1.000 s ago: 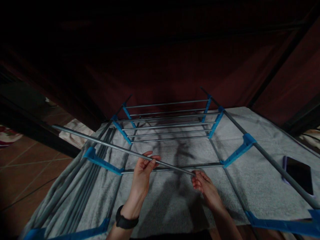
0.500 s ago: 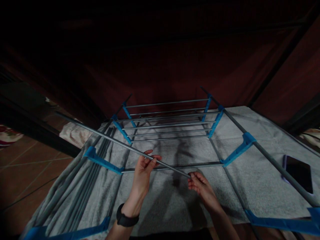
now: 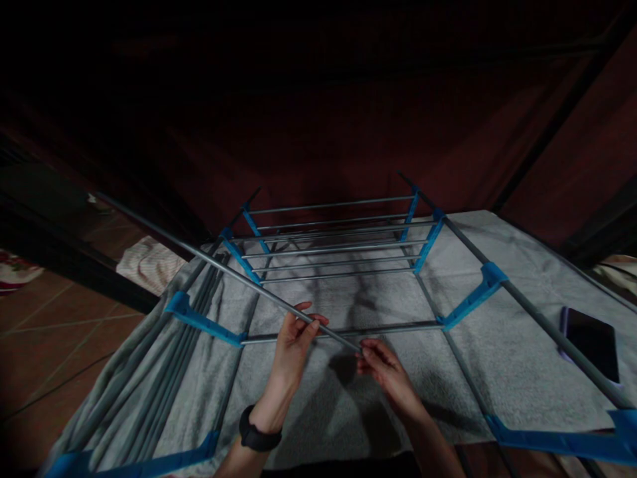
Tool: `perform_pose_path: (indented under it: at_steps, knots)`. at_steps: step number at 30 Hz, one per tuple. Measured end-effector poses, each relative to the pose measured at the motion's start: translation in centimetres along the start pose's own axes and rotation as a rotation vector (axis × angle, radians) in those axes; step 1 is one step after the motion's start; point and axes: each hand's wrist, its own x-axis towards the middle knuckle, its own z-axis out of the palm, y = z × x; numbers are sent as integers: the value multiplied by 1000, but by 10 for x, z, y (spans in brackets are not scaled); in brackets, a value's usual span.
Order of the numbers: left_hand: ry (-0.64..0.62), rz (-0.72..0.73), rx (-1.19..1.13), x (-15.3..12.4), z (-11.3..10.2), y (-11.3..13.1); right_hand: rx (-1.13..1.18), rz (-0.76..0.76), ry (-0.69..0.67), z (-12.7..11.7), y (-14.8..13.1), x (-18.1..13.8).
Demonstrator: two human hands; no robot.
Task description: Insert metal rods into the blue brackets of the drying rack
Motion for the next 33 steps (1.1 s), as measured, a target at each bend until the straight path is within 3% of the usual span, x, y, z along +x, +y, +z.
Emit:
perform_pose_path:
  at_steps: [7, 24, 33]
  knots:
    - [9, -1, 3, 1, 0, -1, -45, -31, -8, -6, 8, 3]
    - [-41, -51, 22, -13, 9, -23, 13, 12, -85, 25, 13, 2]
    - [-52, -35, 24, -10, 7, -30, -93, -96, -59, 20, 18, 2]
